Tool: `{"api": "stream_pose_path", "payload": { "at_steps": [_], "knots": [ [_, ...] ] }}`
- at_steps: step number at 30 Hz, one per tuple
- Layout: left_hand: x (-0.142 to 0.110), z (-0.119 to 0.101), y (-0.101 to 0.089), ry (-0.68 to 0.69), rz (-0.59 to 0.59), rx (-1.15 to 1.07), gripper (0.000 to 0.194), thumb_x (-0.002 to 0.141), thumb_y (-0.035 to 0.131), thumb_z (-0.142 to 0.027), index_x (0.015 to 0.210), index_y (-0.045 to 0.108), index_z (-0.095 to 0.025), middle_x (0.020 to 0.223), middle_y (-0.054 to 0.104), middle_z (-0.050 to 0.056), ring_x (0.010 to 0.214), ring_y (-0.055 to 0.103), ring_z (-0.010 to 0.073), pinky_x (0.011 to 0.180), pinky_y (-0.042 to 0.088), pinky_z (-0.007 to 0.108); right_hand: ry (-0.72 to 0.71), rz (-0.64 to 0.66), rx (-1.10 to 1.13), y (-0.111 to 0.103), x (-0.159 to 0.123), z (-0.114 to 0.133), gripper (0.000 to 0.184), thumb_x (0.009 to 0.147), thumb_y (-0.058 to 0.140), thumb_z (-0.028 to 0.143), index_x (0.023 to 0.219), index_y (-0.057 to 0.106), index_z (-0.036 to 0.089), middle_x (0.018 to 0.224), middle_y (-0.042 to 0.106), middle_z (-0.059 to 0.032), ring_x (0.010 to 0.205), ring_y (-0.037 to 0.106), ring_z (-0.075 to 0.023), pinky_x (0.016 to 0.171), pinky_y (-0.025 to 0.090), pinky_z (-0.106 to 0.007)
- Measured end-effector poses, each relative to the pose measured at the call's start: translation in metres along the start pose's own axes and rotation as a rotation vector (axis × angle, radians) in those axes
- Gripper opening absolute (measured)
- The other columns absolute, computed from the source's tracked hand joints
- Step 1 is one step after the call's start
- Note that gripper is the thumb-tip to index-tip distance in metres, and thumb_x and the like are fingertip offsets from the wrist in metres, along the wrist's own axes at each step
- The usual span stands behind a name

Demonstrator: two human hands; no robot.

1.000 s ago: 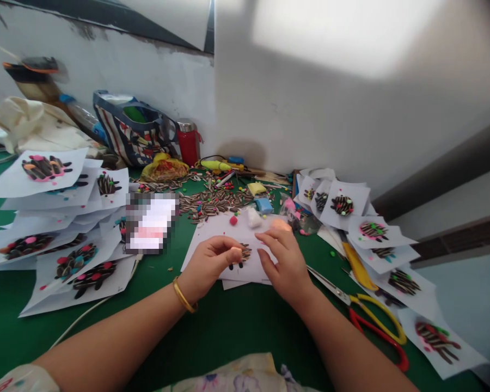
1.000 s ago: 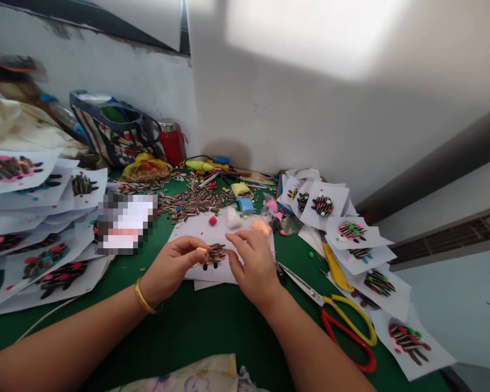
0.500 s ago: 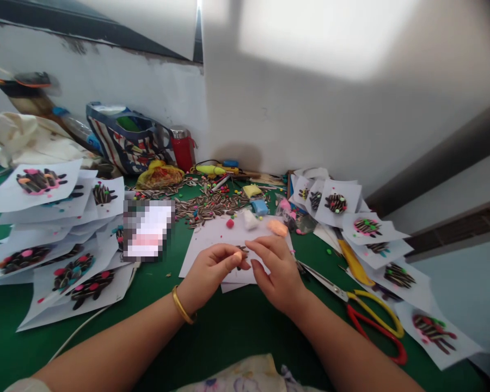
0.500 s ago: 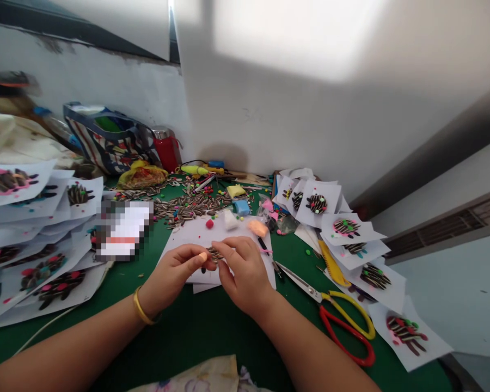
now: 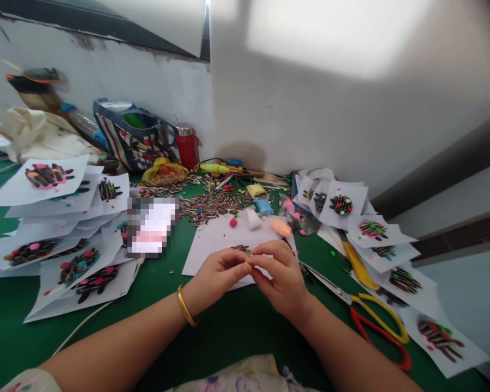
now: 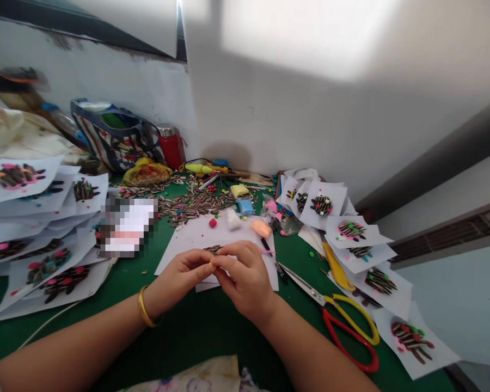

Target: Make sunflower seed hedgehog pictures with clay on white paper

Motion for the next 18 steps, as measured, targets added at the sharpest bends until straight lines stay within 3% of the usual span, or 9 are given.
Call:
{"api": "stream_pose_path", "payload": {
  "at_steps": [4, 7, 11, 15, 18],
  "knots": [
    [-0.0011, 0.0012, -0.0017, 0.001, -0.009, 0.050, 0.024, 0.087, 0.062, -0.038, 0.088, 0.070, -0.016, 0.086, 0.070, 0.004, 0.082, 0.061, 0.0160, 0.078, 0.048, 0.026, -0.007, 0.055, 0.007, 0.0042, -0.0009, 0.0001, 0.030, 0.088, 0.064, 0.021, 0.118, 0.064, 0.027, 0.105, 0.065, -0.0063, 0.098, 0.058, -0.0218, 0.085, 0.050, -0.041],
    [-0.0019, 0.0011, -0.0004, 0.000, 0.017, 0.076, 0.027, 0.087, 0.061, -0.041, 0.084, 0.070, -0.015, 0.083, 0.069, 0.003, 0.080, 0.060, 0.0163, 0.076, 0.048, 0.027, 0.003, 0.032, 0.029, 0.0042, -0.0010, -0.0006, 0.021, 0.088, 0.064, 0.018, 0.108, 0.067, 0.026, 0.102, 0.065, -0.0053, 0.096, 0.059, -0.0208, 0.084, 0.050, -0.040],
    [-0.0019, -0.0003, 0.0046, -0.003, 0.079, 0.059, 0.027, 0.088, 0.060, -0.040, 0.094, 0.070, -0.016, 0.094, 0.070, 0.005, 0.088, 0.061, 0.0177, 0.083, 0.047, 0.028, 0.012, -0.005, 0.030, 0.0020, -0.0010, -0.0021, 0.015, 0.086, 0.068, 0.019, 0.100, 0.067, 0.024, 0.099, 0.065, -0.0052, 0.094, 0.059, -0.0205, 0.082, 0.049, -0.038],
    [-0.0012, -0.0008, 0.0018, 0.002, 0.017, 0.079, 0.036, 0.091, 0.051, -0.046, 0.084, 0.068, -0.015, 0.079, 0.065, 0.003, 0.077, 0.057, 0.0157, 0.075, 0.046, 0.027, -0.006, 0.070, 0.046, 0.0059, -0.0023, -0.0017, 0.025, 0.091, 0.061, 0.028, 0.116, 0.065, 0.023, 0.107, 0.064, -0.0082, 0.100, 0.057, -0.0232, 0.086, 0.048, -0.042],
    [-0.0017, -0.0003, 0.0010, 0.009, 0.008, 0.073, 0.036, 0.089, 0.054, -0.048, 0.080, 0.065, -0.015, 0.075, 0.062, 0.002, 0.073, 0.055, 0.0146, 0.071, 0.045, 0.026, -0.003, 0.086, 0.061, 0.0086, -0.0029, -0.0010, 0.028, 0.092, 0.059, 0.023, 0.119, 0.063, 0.023, 0.109, 0.064, -0.0082, 0.102, 0.057, -0.0228, 0.088, 0.048, -0.042]
  ]
}}
Point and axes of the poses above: each hand's wrist, its own x-axis towards the middle knuckle, its own y-axis out of the palm, z = x × y, the point moved 6 cm from there along x, towards the middle knuckle
